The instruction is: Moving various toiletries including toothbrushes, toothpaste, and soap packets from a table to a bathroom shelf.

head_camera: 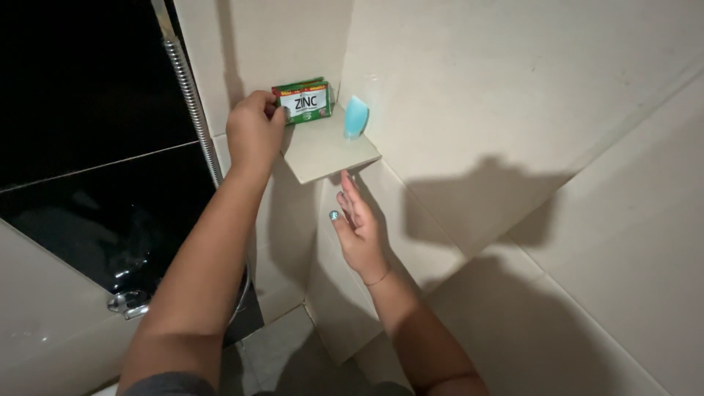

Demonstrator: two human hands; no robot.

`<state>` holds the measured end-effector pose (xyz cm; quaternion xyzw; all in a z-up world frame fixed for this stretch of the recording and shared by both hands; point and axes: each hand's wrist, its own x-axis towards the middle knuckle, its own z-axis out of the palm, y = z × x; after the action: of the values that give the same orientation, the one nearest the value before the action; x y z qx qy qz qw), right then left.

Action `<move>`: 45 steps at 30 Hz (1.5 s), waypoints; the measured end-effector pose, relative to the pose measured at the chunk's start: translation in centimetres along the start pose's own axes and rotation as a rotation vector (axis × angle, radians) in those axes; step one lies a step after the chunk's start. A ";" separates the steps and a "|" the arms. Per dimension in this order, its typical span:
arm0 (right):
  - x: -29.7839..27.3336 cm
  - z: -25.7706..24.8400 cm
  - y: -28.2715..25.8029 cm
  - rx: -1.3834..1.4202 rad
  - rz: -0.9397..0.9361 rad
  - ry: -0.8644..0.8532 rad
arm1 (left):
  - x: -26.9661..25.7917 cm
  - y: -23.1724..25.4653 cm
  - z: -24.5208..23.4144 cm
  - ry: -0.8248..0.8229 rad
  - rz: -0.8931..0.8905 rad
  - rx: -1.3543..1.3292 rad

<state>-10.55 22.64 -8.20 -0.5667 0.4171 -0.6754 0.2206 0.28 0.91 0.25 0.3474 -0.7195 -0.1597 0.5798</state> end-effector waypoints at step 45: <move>-7.5 -4.6 -3.3 0.022 -0.017 0.000 | -1.3 -2.9 1.0 -0.019 -0.223 0.045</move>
<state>-12.41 31.71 -9.95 -0.5677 0.4047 -0.6820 0.2211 0.32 -0.46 -2.82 0.4368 -0.6851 -0.2101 0.5437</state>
